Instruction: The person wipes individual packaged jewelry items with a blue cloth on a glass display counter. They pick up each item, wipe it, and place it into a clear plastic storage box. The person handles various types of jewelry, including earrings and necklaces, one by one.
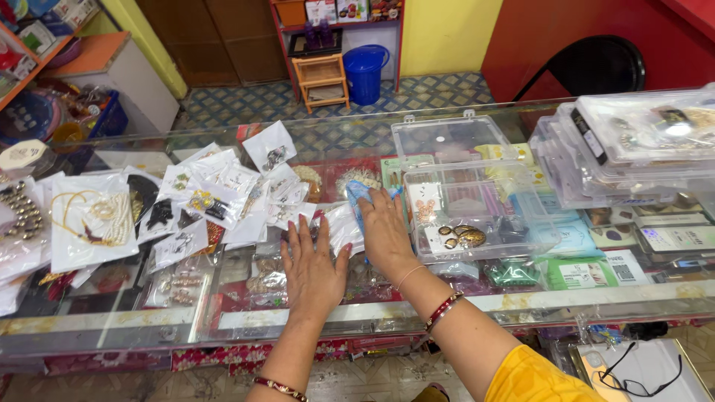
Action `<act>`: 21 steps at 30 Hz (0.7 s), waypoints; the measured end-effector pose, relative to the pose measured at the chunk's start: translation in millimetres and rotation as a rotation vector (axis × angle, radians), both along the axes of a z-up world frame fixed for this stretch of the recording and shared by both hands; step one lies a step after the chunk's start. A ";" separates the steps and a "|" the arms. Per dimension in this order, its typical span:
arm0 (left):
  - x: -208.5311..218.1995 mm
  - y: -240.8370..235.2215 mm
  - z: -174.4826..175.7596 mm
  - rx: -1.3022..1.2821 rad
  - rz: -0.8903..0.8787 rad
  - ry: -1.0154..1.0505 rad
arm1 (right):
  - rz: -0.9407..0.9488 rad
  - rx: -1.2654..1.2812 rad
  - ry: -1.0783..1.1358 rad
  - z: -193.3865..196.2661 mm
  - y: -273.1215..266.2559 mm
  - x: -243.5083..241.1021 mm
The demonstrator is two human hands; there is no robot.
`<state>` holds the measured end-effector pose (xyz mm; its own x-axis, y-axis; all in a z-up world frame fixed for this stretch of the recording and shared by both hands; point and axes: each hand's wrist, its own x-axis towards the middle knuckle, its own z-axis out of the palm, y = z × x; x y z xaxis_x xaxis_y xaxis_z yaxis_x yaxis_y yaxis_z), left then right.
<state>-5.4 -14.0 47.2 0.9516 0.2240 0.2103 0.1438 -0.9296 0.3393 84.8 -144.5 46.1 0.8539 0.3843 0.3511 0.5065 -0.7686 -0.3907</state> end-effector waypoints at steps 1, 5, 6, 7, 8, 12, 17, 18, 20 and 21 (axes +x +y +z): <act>0.2 -0.3 1.5 -0.017 -0.002 -0.020 | -0.021 0.007 0.010 -1.5 -2.2 3.9; -5.3 0.4 5.7 -0.059 0.005 -0.103 | -0.031 -0.030 -0.026 10.3 -7.8 -1.3; -6.7 0.1 5.9 -0.064 0.009 -0.125 | -0.017 -0.058 -0.054 19.0 -10.5 -6.9; -7.3 0.1 6.0 -0.066 0.014 -0.151 | 0.040 -0.091 -0.016 29.1 -13.9 -14.0; -7.9 1.2 6.3 -0.068 0.019 -0.176 | 0.098 -0.124 0.024 39.3 -16.4 -23.0; -6.4 2.9 6.1 -0.136 0.051 -0.276 | 0.353 -0.263 0.265 67.2 -17.9 -47.5; -4.6 8.0 21.6 -0.097 0.084 -0.408 | 0.347 0.040 0.027 64.0 -17.9 -52.5; -6.1 8.5 27.1 -0.094 0.079 -0.442 | 0.319 0.074 -0.009 62.9 -16.9 -51.5; -3.9 10.6 42.1 -0.066 0.060 -0.488 | 0.272 0.122 -0.102 64.8 -15.1 -47.8; -2.1 10.5 49.6 -0.051 0.050 -0.510 | 0.248 0.146 -0.148 67.0 -15.4 -46.6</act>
